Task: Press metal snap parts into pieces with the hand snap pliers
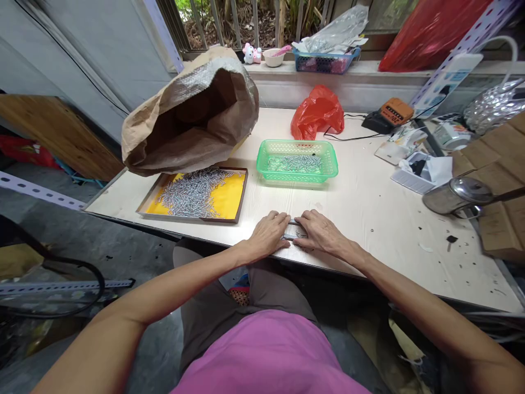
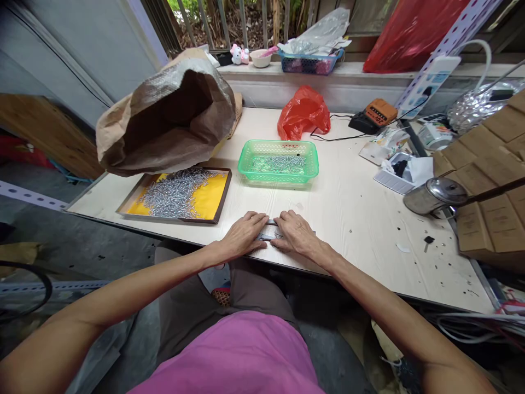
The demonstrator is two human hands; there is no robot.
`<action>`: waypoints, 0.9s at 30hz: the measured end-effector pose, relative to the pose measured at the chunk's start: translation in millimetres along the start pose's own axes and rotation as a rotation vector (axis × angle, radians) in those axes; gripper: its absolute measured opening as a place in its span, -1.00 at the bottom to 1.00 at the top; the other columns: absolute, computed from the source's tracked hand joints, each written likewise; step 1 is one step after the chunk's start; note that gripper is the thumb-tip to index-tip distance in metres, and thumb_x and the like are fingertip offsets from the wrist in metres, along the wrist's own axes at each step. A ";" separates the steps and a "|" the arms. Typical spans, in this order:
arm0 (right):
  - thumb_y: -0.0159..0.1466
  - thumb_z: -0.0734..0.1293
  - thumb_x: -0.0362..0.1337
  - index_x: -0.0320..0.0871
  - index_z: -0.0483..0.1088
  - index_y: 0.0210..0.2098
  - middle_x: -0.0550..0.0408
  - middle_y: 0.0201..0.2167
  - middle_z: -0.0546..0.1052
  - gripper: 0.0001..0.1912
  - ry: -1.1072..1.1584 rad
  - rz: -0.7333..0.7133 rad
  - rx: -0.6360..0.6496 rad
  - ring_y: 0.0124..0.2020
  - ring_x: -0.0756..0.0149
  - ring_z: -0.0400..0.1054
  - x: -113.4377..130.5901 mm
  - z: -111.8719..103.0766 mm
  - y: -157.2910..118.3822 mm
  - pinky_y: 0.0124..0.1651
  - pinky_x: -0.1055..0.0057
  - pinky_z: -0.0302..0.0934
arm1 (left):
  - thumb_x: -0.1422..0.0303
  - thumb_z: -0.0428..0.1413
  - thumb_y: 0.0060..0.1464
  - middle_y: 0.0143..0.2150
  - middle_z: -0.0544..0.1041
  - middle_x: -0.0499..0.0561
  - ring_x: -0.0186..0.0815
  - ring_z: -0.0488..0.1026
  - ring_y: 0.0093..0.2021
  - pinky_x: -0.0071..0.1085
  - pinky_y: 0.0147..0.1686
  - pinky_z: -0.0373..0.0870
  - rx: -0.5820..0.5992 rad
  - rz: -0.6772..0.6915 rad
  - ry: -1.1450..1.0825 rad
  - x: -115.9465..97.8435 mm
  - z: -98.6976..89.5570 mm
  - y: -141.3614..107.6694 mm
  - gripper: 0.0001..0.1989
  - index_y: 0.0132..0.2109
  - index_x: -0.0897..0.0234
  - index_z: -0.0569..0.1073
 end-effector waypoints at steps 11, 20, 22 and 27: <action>0.35 0.24 -0.15 -0.22 0.43 -0.21 -0.11 -0.25 0.45 -0.74 -0.059 0.098 0.003 -0.18 0.12 0.29 13.0 1.0 -5.0 -0.17 0.28 0.17 | 0.17 0.09 0.17 -0.16 0.42 0.12 -0.16 0.30 -0.10 -0.29 -0.15 0.29 0.020 0.070 -0.046 10.7 15.9 23.3 -0.70 -0.13 0.34 0.47; 0.33 0.24 -0.09 -0.18 0.43 -0.10 -0.11 -0.21 0.47 -0.68 0.041 0.091 -0.080 -0.14 0.12 0.32 -6.0 -2.9 -4.1 -0.08 0.26 0.19 | 0.24 0.11 0.16 -0.08 0.43 0.12 -0.14 0.31 -0.03 -0.22 -0.06 0.34 -0.031 -0.022 -0.061 7.7 10.9 27.0 -0.74 -0.08 0.31 0.43; 0.34 0.22 -0.07 -0.17 0.41 -0.02 -0.10 -0.16 0.48 -0.64 0.116 0.016 -0.095 -0.09 0.11 0.33 -18.1 -4.6 -2.5 -0.02 0.23 0.19 | 0.34 0.08 0.18 0.03 0.40 0.16 -0.13 0.30 0.06 -0.16 0.02 0.33 -0.111 -0.058 -0.047 0.9 16.6 19.5 -0.74 0.00 0.30 0.38; 0.36 0.17 -0.25 -0.19 0.42 -0.02 -0.10 -0.17 0.49 -0.70 0.154 0.073 -0.145 -0.11 0.13 0.33 -42.6 -2.6 11.3 -0.06 0.24 0.19 | 0.51 -0.11 0.25 0.17 0.34 0.20 -0.13 0.25 0.20 -0.09 0.17 0.22 -0.240 0.093 -0.051 -34.7 45.0 -2.0 -0.70 0.09 0.29 0.32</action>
Point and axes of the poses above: each hand's wrist, its own y-axis towards the middle knuckle, its own z-axis out of the palm, x = y × z, the point moved 3 cm from there along y, towards the middle knuckle
